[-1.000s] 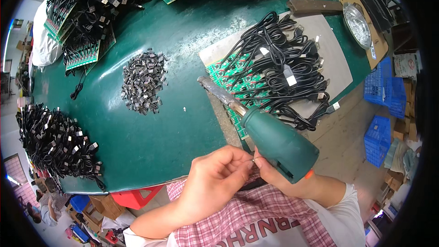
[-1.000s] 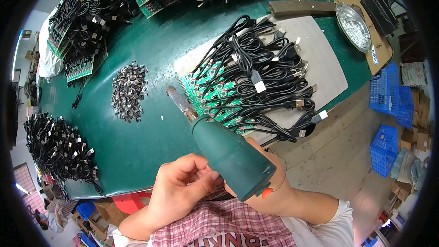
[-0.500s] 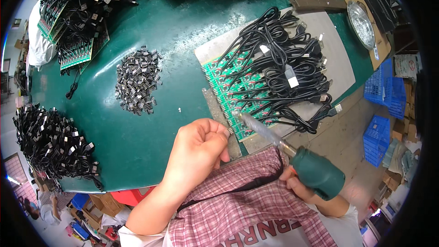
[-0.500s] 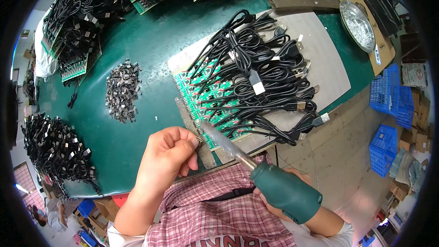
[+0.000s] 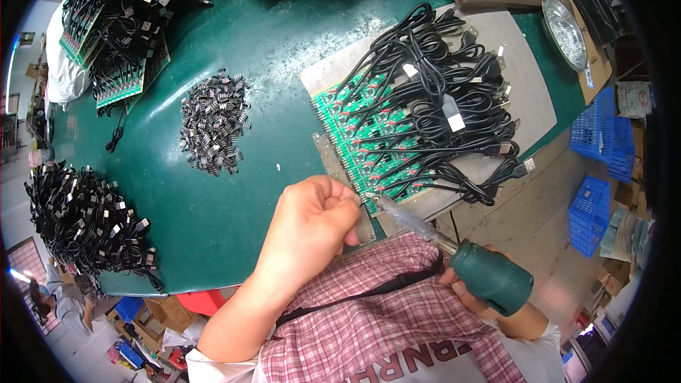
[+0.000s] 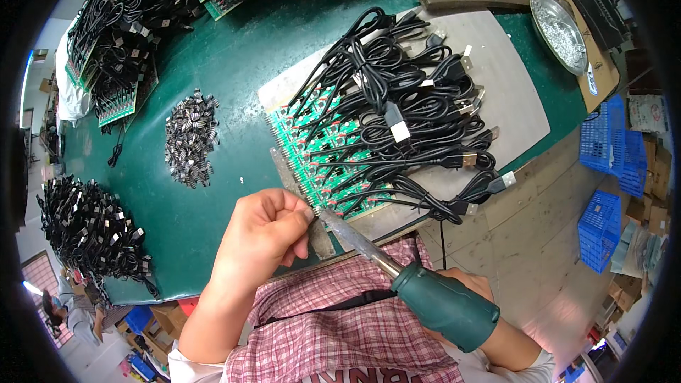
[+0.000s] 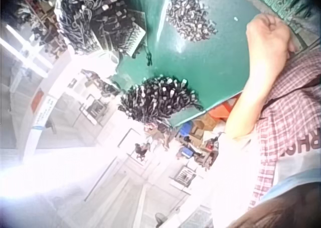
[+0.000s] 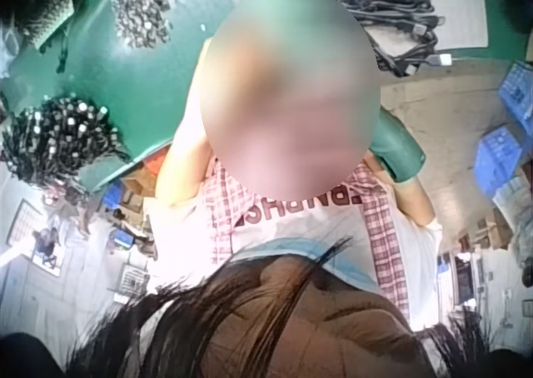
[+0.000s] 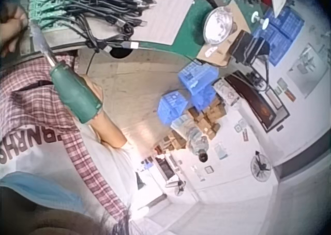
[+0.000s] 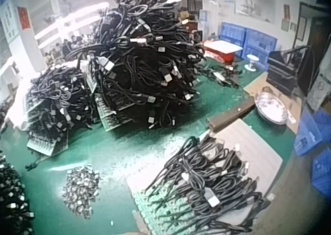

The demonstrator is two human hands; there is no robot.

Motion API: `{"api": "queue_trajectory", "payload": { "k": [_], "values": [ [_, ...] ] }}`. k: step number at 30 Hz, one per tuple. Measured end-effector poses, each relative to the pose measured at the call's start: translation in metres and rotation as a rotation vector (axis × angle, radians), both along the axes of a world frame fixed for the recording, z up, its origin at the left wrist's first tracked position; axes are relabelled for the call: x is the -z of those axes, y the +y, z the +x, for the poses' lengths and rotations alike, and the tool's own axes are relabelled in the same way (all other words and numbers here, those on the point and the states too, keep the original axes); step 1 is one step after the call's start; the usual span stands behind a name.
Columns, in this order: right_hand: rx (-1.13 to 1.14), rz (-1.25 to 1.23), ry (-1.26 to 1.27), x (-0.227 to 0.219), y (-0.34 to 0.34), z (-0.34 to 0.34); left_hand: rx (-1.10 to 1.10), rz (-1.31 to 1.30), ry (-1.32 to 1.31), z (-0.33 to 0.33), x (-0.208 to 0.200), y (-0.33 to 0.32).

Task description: The person takes electronic components from a pile by hand and solders them onto circuit boards connected to cables using a soldering iron.

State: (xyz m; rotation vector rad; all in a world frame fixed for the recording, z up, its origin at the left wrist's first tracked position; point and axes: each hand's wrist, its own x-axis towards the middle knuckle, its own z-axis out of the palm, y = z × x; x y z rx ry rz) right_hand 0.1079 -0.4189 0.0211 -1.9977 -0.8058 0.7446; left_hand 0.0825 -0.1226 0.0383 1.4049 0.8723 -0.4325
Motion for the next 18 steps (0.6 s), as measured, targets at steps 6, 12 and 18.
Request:
{"api": "queue_trajectory", "payload": {
  "k": [6, 12, 18],
  "values": [
    [-0.032, -0.018, -0.017, -0.0036, 0.0056, 0.004, 0.006, 0.016, -0.028, -0.0026, 0.0031, -0.0005],
    [-0.016, -0.015, -0.034, 0.0011, 0.0069, 0.0022, 0.016, 0.05, -0.043, -0.0035, 0.0059, -0.0013],
    [-0.019, 0.012, -0.1, -0.0014, 0.0029, 0.0031, 0.009, 0.043, -0.051, -0.0032, 0.006, -0.0018]
  ]
}}
